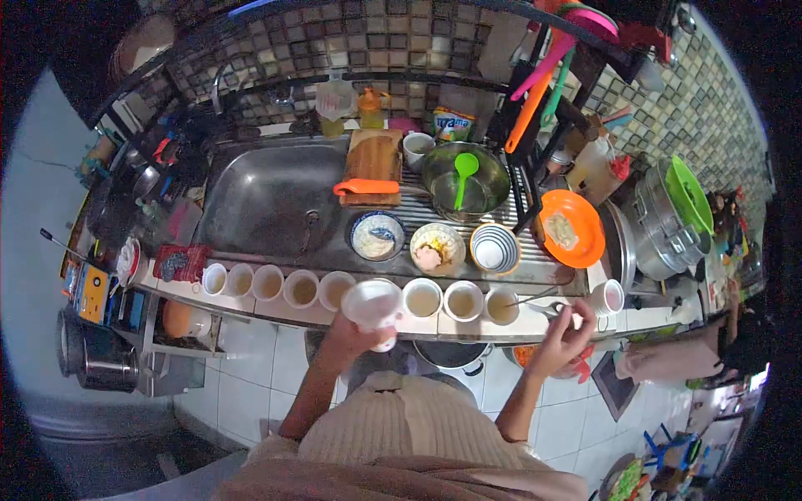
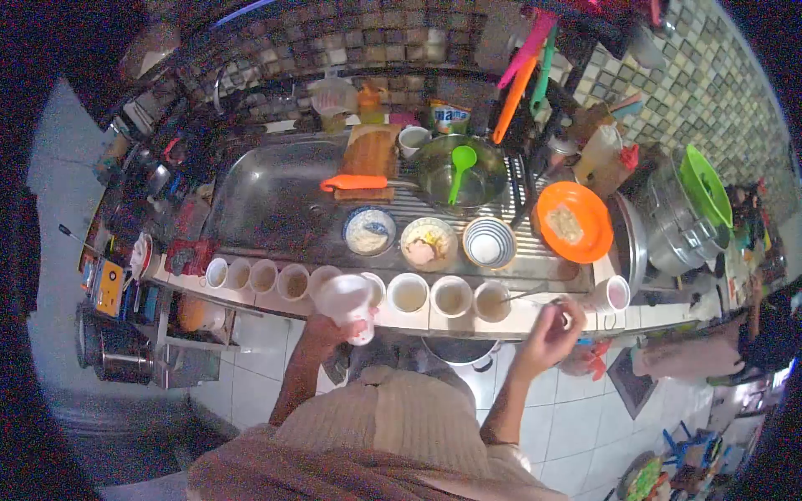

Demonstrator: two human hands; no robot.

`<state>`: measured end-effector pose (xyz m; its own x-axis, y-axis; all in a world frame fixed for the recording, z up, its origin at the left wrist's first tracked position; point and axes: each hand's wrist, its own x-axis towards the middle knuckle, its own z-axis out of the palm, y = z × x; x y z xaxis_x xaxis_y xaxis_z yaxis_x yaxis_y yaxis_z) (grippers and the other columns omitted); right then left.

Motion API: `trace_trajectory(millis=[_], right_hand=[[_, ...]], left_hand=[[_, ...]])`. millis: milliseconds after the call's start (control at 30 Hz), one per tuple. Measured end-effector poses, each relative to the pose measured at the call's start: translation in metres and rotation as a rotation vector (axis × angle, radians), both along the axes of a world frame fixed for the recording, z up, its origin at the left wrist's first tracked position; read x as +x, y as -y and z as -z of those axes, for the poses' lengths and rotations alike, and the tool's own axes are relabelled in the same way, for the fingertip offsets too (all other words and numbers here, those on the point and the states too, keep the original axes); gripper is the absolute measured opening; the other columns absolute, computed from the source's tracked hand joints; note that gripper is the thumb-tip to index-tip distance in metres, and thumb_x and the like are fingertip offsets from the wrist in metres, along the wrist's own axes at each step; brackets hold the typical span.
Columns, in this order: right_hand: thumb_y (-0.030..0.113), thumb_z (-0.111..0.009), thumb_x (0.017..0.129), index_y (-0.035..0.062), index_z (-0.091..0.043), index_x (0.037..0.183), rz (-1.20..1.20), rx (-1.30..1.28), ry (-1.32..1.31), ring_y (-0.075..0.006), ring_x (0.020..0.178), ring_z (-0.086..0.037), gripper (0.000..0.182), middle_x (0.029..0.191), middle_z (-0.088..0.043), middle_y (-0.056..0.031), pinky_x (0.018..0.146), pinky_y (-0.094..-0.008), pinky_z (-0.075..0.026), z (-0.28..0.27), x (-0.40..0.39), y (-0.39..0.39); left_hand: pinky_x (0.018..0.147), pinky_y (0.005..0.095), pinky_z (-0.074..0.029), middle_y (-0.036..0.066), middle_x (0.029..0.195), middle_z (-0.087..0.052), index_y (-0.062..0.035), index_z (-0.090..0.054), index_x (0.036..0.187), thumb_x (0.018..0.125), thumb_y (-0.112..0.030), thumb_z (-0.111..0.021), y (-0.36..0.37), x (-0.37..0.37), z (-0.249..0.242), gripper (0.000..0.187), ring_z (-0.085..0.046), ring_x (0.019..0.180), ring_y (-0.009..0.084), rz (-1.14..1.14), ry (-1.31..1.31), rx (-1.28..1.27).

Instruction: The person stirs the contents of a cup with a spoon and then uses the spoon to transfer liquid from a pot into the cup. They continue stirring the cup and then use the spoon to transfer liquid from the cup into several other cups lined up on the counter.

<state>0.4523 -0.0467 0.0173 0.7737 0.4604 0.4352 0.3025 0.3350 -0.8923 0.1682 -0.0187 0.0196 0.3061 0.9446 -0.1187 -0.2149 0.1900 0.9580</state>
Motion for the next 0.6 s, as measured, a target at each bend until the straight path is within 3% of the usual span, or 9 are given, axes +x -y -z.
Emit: trace_trajectory(millis=[100, 167, 200, 267, 333, 400, 433, 533, 600], right_hand=[[0.008, -0.055, 0.083, 0.0005, -0.045, 0.105, 0.023, -0.086, -0.03, -0.0085, 0.074, -0.043, 0.026, 0.09, -0.045, -0.0038, 0.064, -0.0201, -0.038, 0.014, 0.019, -0.008], [0.011, -0.057, 0.083, 0.001, -0.047, 0.106, -0.019, -0.361, 0.094, -0.0074, 0.071, -0.042, 0.027, 0.089, -0.044, -0.0032, 0.062, -0.0193, -0.037, 0.026, 0.026, -0.011], [0.011, -0.057, 0.083, 0.001, -0.047, 0.106, -0.021, -0.363, 0.093, -0.0074, 0.071, -0.042, 0.027, 0.089, -0.044, -0.0032, 0.062, -0.0193, -0.037, 0.031, 0.029, -0.013], [0.012, -0.056, 0.083, 0.0013, -0.049, 0.104, -0.248, -0.45, 0.022, -0.007, 0.067, -0.041, 0.024, 0.087, -0.047, -0.0026, 0.059, -0.0206, -0.038, 0.034, 0.033, -0.019], [0.009, -0.055, 0.083, -0.0001, -0.054, 0.094, -0.224, -0.425, 0.152, -0.0095, 0.062, -0.043, 0.015, 0.08, -0.052, -0.0044, 0.056, -0.0228, -0.038, 0.029, 0.029, -0.022], [0.007, -0.055, 0.081, -0.0002, -0.058, 0.085, -0.256, -0.408, 0.505, -0.0142, 0.062, -0.05, 0.009, 0.075, -0.056, -0.0085, 0.055, -0.0254, -0.04, 0.025, 0.03, -0.021], [0.005, -0.057, 0.078, -0.0003, -0.059, 0.08, -0.271, -0.597, 0.533, -0.0195, 0.064, -0.055, 0.006, 0.074, -0.057, -0.0119, 0.057, -0.0268, -0.042, -0.001, 0.018, -0.014], [-0.001, -0.056, 0.077, -0.0027, -0.057, 0.08, -0.364, -0.57, 0.645, -0.0158, 0.061, -0.051, 0.004, 0.073, -0.055, -0.0102, 0.055, -0.0247, -0.039, -0.031, 0.002, 0.0], [-0.004, -0.058, 0.073, -0.0031, -0.057, 0.08, -0.352, -0.478, 0.752, -0.0192, 0.063, -0.053, 0.007, 0.074, -0.057, -0.0111, 0.057, -0.0258, -0.041, -0.038, 0.001, 0.007]], left_hand=[[0.076, 0.0313, -0.048, 0.008, 0.1, -0.057, -0.0024, -0.044, 0.113, 0.063, -0.008, -0.072, -0.002, -0.018, -0.003, 0.057, -0.057, 0.091, 0.0169, -0.141, -0.026, 0.054], [0.078, 0.0354, -0.048, 0.01, 0.1, -0.056, -0.0028, -0.043, 0.114, 0.06, -0.009, -0.073, -0.002, -0.026, -0.003, 0.062, -0.057, 0.091, 0.0215, -0.216, -0.023, 0.053], [0.078, 0.0354, -0.048, 0.01, 0.1, -0.056, -0.0028, -0.043, 0.114, 0.06, -0.009, -0.073, -0.002, -0.028, -0.006, 0.062, -0.057, 0.091, 0.0215, -0.217, -0.024, 0.051], [0.077, 0.0308, -0.047, 0.009, 0.098, -0.058, -0.0013, -0.046, 0.11, 0.067, -0.005, -0.069, 0.0, -0.029, -0.012, 0.049, -0.058, 0.09, 0.0171, -0.238, 0.032, 0.118], [0.078, 0.0313, -0.047, 0.01, 0.098, -0.058, -0.0012, -0.045, 0.11, 0.067, -0.005, -0.069, 0.002, -0.032, -0.004, 0.049, -0.058, 0.09, 0.0175, -0.251, 0.018, 0.125], [0.079, 0.0318, -0.047, 0.01, 0.098, -0.057, -0.001, -0.045, 0.11, 0.067, -0.005, -0.069, 0.004, -0.035, -0.002, 0.05, -0.058, 0.09, 0.0178, -0.263, 0.002, 0.138], [0.08, 0.0319, -0.047, 0.01, 0.098, -0.057, -0.0008, -0.045, 0.11, 0.067, -0.004, -0.069, 0.006, -0.035, -0.004, 0.05, -0.057, 0.092, 0.0179, -0.285, -0.021, 0.109], [0.081, 0.032, -0.046, 0.011, 0.1, -0.057, -0.0005, -0.044, 0.111, 0.067, -0.004, -0.068, 0.01, -0.036, -0.01, 0.05, -0.056, 0.094, 0.0182, -0.339, -0.006, 0.068], [0.081, 0.032, -0.046, 0.011, 0.101, -0.056, -0.0003, -0.044, 0.112, 0.067, -0.003, -0.068, 0.009, -0.038, -0.009, 0.051, -0.056, 0.095, 0.0184, -0.372, 0.033, 0.056]])
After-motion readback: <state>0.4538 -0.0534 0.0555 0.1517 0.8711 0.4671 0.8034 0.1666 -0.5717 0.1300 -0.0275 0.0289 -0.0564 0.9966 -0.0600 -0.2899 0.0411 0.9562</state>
